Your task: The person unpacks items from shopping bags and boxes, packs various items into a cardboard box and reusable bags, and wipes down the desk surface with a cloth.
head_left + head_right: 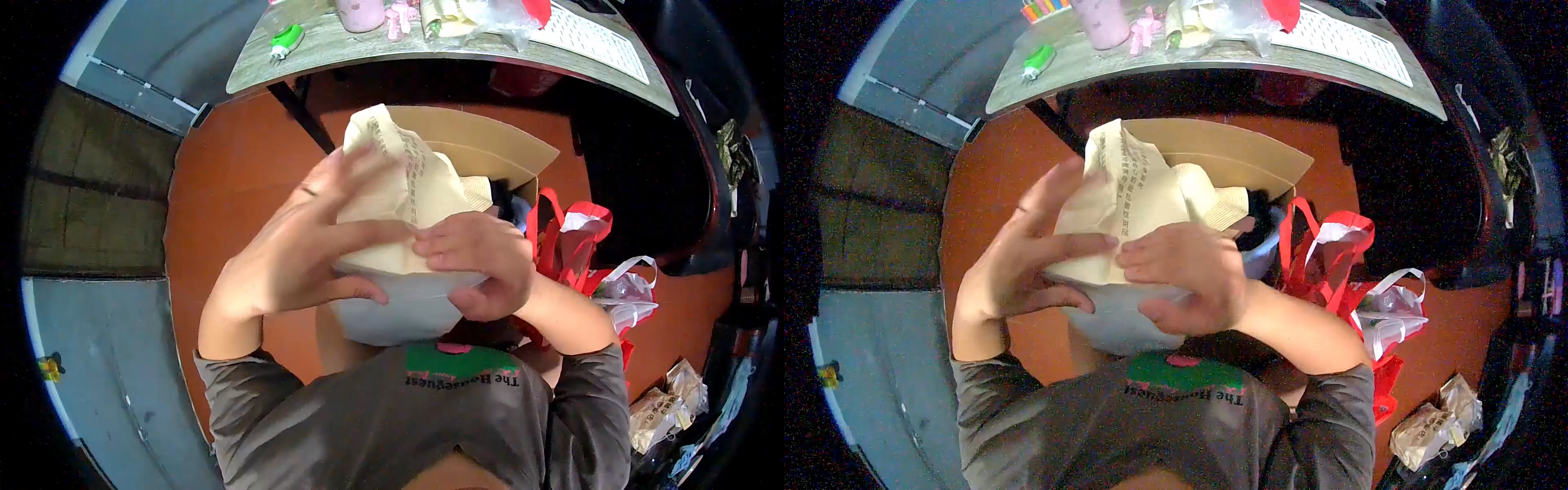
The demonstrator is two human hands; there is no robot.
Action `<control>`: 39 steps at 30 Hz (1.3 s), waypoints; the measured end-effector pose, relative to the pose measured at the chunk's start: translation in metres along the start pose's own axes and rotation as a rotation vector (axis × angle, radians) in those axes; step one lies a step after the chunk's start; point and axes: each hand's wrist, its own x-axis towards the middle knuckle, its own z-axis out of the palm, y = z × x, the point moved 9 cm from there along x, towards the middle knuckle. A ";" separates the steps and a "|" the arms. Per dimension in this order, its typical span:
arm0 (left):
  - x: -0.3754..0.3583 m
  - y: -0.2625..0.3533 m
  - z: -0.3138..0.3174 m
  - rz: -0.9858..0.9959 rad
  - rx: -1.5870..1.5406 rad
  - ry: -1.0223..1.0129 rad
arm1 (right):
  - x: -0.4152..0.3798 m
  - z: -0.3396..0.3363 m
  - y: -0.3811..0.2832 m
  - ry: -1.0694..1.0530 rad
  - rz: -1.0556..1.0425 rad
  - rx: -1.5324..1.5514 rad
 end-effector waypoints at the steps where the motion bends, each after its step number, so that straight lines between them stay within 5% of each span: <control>1: 0.004 0.005 0.005 0.120 0.039 -0.018 | -0.002 0.000 0.001 0.012 0.011 0.025; 5: -0.002 0.012 0.011 0.193 -0.046 -0.068 | -0.007 0.002 -0.006 -0.064 0.052 -0.087; 9: -0.021 0.047 0.005 0.346 0.259 0.043 | -0.008 -0.012 -0.019 -0.111 0.161 -0.392; 13: -0.026 0.091 -0.013 0.340 0.634 0.298 | 0.003 -0.039 -0.037 0.050 0.294 -0.503; 16: -0.028 0.116 0.002 0.427 0.927 0.553 | 0.022 -0.051 -0.048 -0.078 0.322 -0.543; 18: -0.013 0.114 0.024 0.390 0.831 0.566 | 0.026 -0.063 -0.034 -0.179 0.315 -0.571; 21: 0.021 0.079 0.051 0.249 0.238 0.419 | 0.000 -0.070 0.051 -0.397 0.436 -0.492; 23: 0.012 0.052 0.043 0.300 0.362 0.501 | -0.020 -0.068 0.083 -0.374 0.544 -0.486; 26: -0.041 -0.013 -0.012 -0.129 0.599 0.838 | -0.018 -0.069 0.089 -0.339 0.457 -0.572; 27: -0.063 -0.044 -0.022 -0.451 0.567 0.850 | -0.016 -0.070 0.088 -0.323 0.474 -0.563; 28: -0.086 -0.081 -0.018 -0.649 0.417 0.876 | -0.015 -0.071 0.088 -0.305 0.490 -0.557; 31: -0.113 -0.191 0.046 -0.868 -0.113 0.542 | -0.016 -0.064 0.072 -0.261 0.320 -0.714; 34: -0.083 -0.216 0.101 -0.676 -0.976 0.571 | -0.011 -0.034 0.049 -0.340 0.314 -0.789; 39: -0.066 -0.214 0.115 -0.657 -1.328 0.721 | -0.013 -0.015 0.048 -0.285 0.267 -1.036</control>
